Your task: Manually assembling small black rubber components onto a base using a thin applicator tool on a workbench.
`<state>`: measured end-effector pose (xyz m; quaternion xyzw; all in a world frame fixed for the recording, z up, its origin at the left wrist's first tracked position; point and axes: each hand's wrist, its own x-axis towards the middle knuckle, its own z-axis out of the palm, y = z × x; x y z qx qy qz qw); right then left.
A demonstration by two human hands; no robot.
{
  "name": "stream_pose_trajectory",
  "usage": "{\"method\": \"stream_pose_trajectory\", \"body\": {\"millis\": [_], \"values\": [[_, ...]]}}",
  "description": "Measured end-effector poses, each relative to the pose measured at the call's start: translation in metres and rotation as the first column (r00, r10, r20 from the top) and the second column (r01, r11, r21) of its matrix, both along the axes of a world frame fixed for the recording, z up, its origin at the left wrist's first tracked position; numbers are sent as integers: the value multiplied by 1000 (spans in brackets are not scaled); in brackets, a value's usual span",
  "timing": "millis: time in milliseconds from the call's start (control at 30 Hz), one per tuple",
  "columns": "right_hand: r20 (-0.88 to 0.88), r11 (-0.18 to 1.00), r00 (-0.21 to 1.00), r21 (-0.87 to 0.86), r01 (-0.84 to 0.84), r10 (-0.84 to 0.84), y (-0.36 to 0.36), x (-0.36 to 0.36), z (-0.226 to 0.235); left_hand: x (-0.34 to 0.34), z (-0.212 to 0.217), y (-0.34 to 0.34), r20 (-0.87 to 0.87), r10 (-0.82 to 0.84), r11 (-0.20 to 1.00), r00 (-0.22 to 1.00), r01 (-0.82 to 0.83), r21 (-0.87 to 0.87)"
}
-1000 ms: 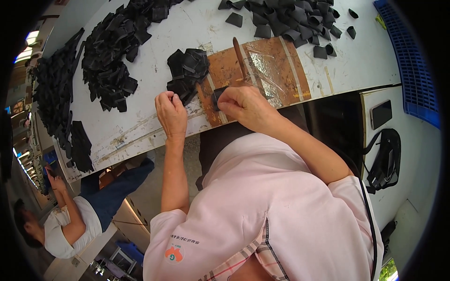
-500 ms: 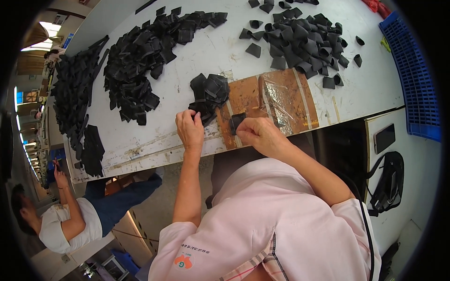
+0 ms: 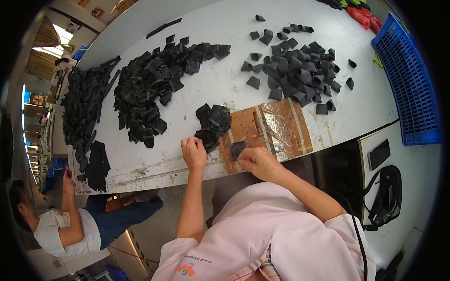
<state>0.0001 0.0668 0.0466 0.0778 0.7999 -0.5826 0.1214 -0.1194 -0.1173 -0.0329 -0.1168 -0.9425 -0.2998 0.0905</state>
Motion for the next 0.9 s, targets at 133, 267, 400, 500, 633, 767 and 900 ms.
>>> {"method": "stream_pose_trajectory", "body": {"millis": [133, 267, 400, 500, 633, 767, 900], "values": [[-13, 1000, 1000, -12, -29, 29, -2, 4, 3, 5, 5, -6, -99, -5, 997, 995, 12, 71], [-85, 998, 996, 55, 27, -22, -3, 6, 16, 16, 51, -3, -90, -3, 979, 996, 21, 200], [-265, 962, 925, -81, 260, -273, -15, 2, 33, 35, 97, 17, 109, -317, 882, 942, 250, 399], [-127, 860, 934, -446, 247, -334, -9, -1, 25, 54, 113, 37, 304, -559, 700, 772, 243, 671], [253, 431, 889, -803, 413, -381, 2, 4, 36, 73, 111, 56, 322, -683, 153, 656, -303, 941], [337, 292, 829, -821, 490, -446, 12, 12, 39, 83, 102, 56, 281, -763, 151, 582, -263, 953], [331, 280, 834, -832, 478, -441, 15, 17, 38, 91, 109, 67, 331, -724, 257, 605, -208, 944]]}}
